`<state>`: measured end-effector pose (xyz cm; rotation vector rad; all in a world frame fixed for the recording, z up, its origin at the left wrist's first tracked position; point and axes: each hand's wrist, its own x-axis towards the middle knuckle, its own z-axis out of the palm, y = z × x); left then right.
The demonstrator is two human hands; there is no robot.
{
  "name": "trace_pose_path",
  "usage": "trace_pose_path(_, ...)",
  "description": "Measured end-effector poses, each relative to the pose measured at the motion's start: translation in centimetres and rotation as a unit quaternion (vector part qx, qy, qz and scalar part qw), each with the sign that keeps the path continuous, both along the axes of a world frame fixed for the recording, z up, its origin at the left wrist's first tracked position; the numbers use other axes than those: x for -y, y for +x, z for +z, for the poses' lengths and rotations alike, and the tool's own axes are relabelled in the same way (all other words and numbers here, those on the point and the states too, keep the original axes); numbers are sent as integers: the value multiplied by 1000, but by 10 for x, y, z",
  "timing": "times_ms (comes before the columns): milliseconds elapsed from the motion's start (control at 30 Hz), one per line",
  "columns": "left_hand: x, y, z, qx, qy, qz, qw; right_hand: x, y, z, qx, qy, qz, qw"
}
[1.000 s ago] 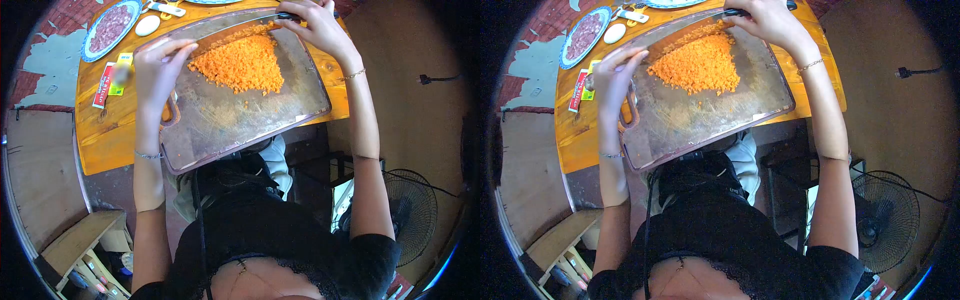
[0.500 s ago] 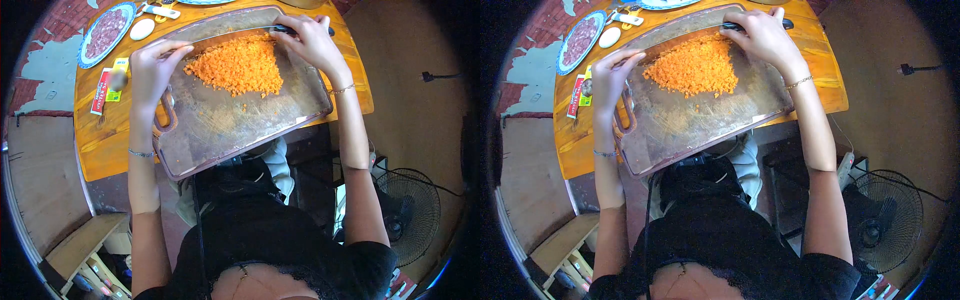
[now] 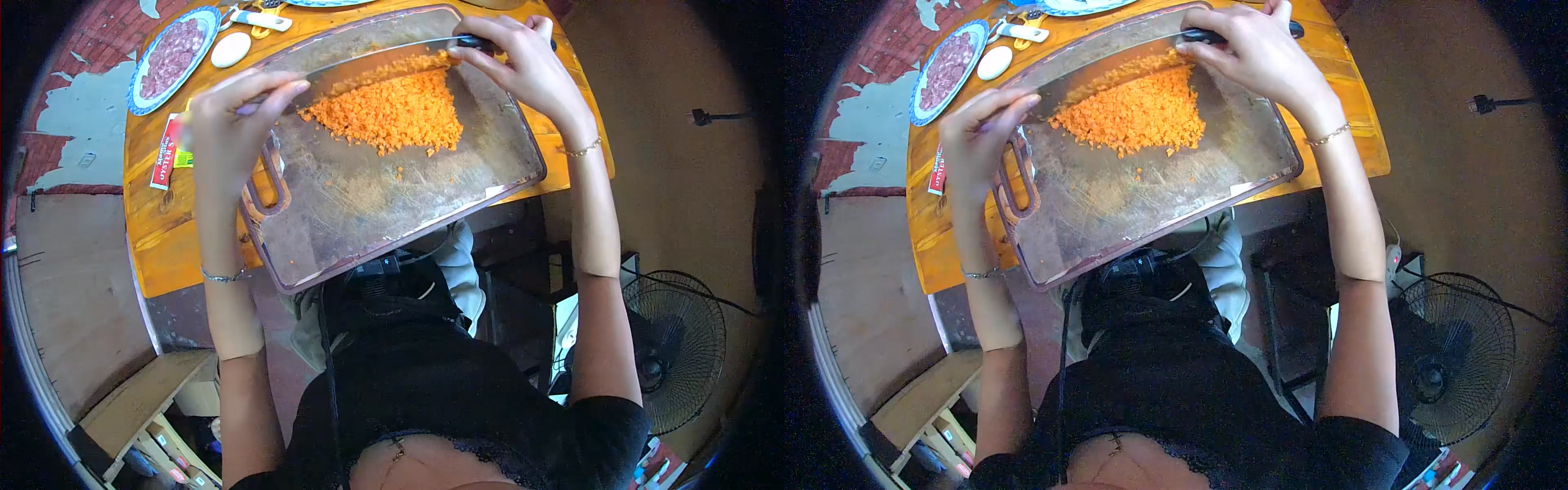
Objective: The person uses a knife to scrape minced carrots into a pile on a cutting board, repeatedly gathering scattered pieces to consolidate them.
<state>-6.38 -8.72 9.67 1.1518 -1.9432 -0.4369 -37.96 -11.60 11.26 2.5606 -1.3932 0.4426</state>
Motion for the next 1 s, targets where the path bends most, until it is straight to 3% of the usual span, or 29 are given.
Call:
trace_pose_path(133,7,-5,-37,-69,60,17,996,-20,28,46,-30,123,-65,990)
trace_pose_path(267,9,-3,-50,-133,106,40,985,-16,24,37,-17,38,-26,999)
trace_pose_path(333,4,-7,-36,-39,74,56,995,0,1,-9,6,-29,14,999)
trace_pose_path(367,1,-9,-30,8,59,63,996,1,-2,-29,41,32,0,999)
trace_pose_path(400,2,-11,-28,8,56,55,997,-1,-5,-39,60,22,-1,998)
trace_pose_path(533,1,-6,-33,-1,53,37,998,-11,4,-23,24,1,-26,999)
trace_pose_path(633,-6,-11,-25,16,37,35,999,-7,0,-54,105,-41,32,993)
trace_pose_path(767,2,-10,-18,42,-31,13,999,-5,-3,-38,88,22,3,996)
trace_pose_path(1000,18,-6,-3,33,-135,24,990,14,0,-28,77,-22,5,997)
